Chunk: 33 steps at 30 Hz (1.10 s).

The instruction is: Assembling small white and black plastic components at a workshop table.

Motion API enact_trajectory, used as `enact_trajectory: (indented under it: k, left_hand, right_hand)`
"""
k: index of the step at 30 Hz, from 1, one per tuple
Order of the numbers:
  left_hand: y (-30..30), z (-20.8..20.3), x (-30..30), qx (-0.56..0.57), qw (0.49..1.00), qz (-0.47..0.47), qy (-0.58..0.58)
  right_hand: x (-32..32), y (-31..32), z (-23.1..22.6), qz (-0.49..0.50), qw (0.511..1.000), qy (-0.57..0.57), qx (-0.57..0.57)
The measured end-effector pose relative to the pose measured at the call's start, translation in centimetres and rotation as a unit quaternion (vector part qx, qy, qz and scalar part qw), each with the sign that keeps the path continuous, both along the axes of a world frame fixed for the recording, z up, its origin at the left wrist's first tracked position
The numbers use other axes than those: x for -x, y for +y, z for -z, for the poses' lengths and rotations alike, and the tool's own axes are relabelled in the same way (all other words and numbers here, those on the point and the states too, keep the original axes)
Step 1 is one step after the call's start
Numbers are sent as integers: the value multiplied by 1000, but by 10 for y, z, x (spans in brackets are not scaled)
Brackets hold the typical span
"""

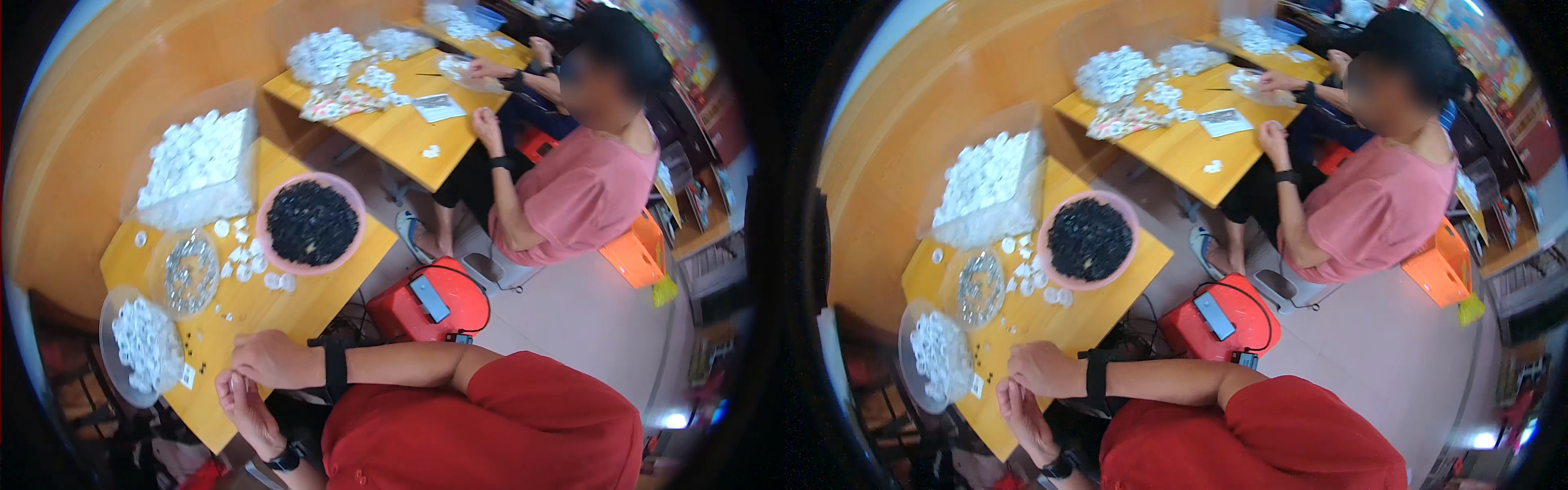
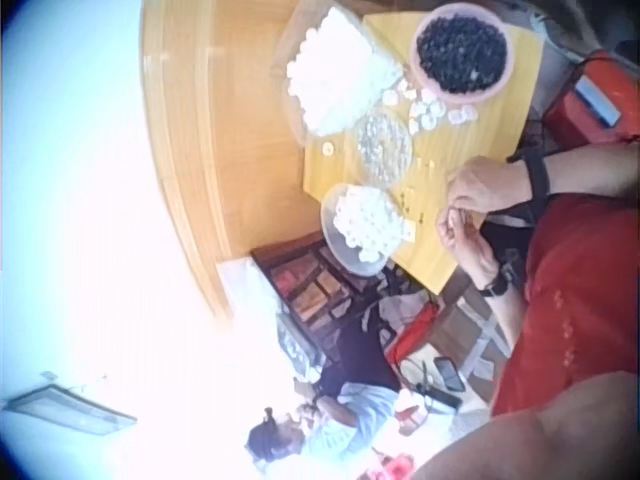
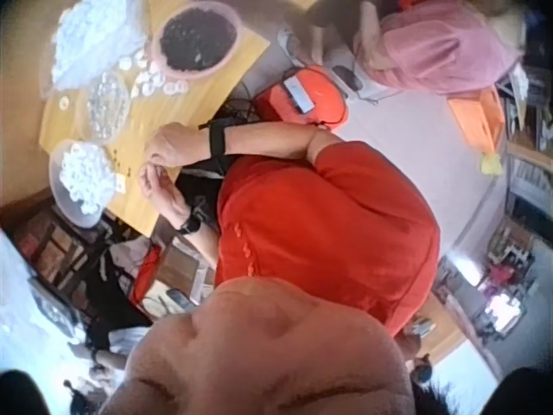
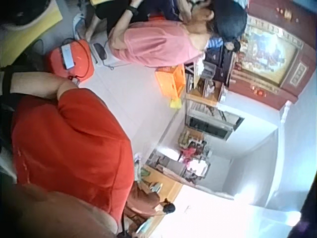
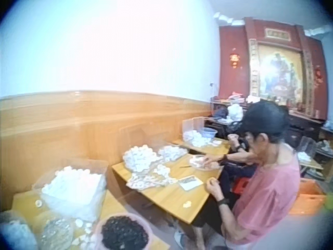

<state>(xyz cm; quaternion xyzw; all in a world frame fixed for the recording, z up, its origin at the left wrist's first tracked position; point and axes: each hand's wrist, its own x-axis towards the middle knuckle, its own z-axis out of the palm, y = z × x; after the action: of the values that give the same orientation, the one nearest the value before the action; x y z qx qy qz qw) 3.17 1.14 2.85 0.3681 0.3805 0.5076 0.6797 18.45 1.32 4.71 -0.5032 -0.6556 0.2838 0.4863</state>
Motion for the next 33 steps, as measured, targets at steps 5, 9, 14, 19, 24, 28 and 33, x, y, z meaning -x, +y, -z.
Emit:
enact_trajectory:
  k: [5,9,14,19,24,28,33]
  left_hand:
    - [3,-7,-10,131,990,-18,-49]
    - [5,-3,-17,138,984,-40,-109]
    - [0,-21,-8,131,985,-39,-104]
    - [-6,-13,-6,75,995,-28,-55]
    - [0,-1,-8,105,993,-38,-25]
    - [1,-12,-12,72,997,-35,-7]
    - [7,-10,-9,25,998,-49,18]
  right_hand:
    - [-4,4,5,24,996,80,21]
    - [-8,3,1,-16,990,128,57]
    - [-3,9,-1,-65,943,258,201]
    - [-4,0,7,-81,917,324,219]
    - [-6,5,16,-86,896,348,263]
    - [-5,7,14,-85,897,350,256]
    - [-6,11,10,-110,881,374,267]
